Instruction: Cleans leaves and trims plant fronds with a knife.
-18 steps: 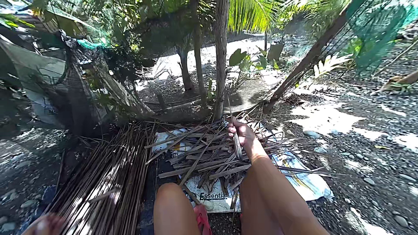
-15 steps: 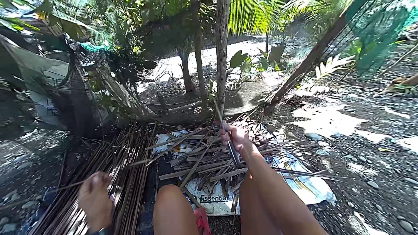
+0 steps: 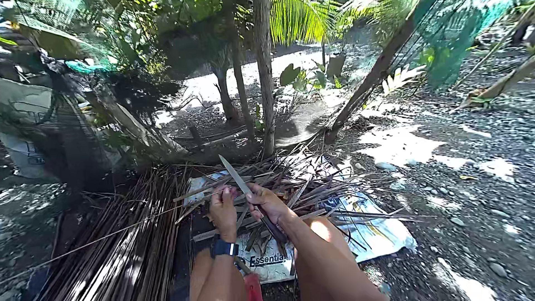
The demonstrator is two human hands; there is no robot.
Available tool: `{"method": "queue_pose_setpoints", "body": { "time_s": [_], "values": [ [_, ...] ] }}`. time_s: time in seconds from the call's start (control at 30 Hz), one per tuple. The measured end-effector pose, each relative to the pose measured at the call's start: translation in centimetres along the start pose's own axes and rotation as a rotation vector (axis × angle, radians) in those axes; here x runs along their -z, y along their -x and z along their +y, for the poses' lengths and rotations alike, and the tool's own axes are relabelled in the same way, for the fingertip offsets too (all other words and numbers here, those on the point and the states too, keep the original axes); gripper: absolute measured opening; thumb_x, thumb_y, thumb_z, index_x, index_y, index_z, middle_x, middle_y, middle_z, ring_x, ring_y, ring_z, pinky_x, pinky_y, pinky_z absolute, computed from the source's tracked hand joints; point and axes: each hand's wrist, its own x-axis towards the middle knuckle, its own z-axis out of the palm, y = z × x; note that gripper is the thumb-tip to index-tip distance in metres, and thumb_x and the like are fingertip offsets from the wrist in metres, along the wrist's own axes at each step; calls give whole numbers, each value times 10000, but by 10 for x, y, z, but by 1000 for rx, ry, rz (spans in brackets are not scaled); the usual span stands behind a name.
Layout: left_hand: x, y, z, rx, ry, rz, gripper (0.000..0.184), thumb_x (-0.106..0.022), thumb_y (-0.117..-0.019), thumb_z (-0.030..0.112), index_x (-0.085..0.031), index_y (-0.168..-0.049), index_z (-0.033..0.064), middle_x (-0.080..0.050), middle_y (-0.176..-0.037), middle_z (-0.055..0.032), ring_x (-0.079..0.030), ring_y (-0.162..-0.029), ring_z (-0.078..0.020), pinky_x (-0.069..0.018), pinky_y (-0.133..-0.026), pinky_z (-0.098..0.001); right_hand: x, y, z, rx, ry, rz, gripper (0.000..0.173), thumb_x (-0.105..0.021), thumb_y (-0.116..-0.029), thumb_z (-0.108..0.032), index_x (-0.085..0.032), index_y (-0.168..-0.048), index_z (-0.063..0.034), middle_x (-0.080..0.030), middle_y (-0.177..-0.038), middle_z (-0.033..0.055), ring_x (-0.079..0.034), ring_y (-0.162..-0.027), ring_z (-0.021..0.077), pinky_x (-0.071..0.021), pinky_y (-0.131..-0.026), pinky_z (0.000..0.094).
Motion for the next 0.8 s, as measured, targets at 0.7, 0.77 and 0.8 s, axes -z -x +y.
{"method": "queue_pose_setpoints", "body": {
  "time_s": [0.7, 0.77, 0.8],
  "values": [
    [30, -20, 12, 152, 67, 155, 133, -399, -1068, -30, -510, -1103, -94, -675, -791, -52, -709, -679, -85, -622, -698, -247, 18, -17, -1, -2, -85, 389, 311, -457, -1074, -45, -445, -1384, -28, -494, -642, 18, -482, -427, 84, -429, -383, 212],
    [32, -21, 13, 166, 66, 154, 129, -406, -1069, -26, -512, -1106, -89, -668, -793, -50, -706, -677, -84, -620, -695, -245, 20, -14, -3, -20, -39, 378, 367, -459, -1073, -42, -419, -1437, -37, -496, -646, 18, -483, -429, 86, -428, -382, 216],
    [33, -21, 13, 177, 66, 155, 127, -411, -1070, -22, -512, -1110, -89, -666, -794, -53, -706, -676, -87, -621, -692, -246, 21, -12, -3, -35, -20, 371, 392, -462, -1073, -48, -404, -1461, -44, -497, -651, 19, -484, -431, 88, -428, -383, 217]
  ]
}}
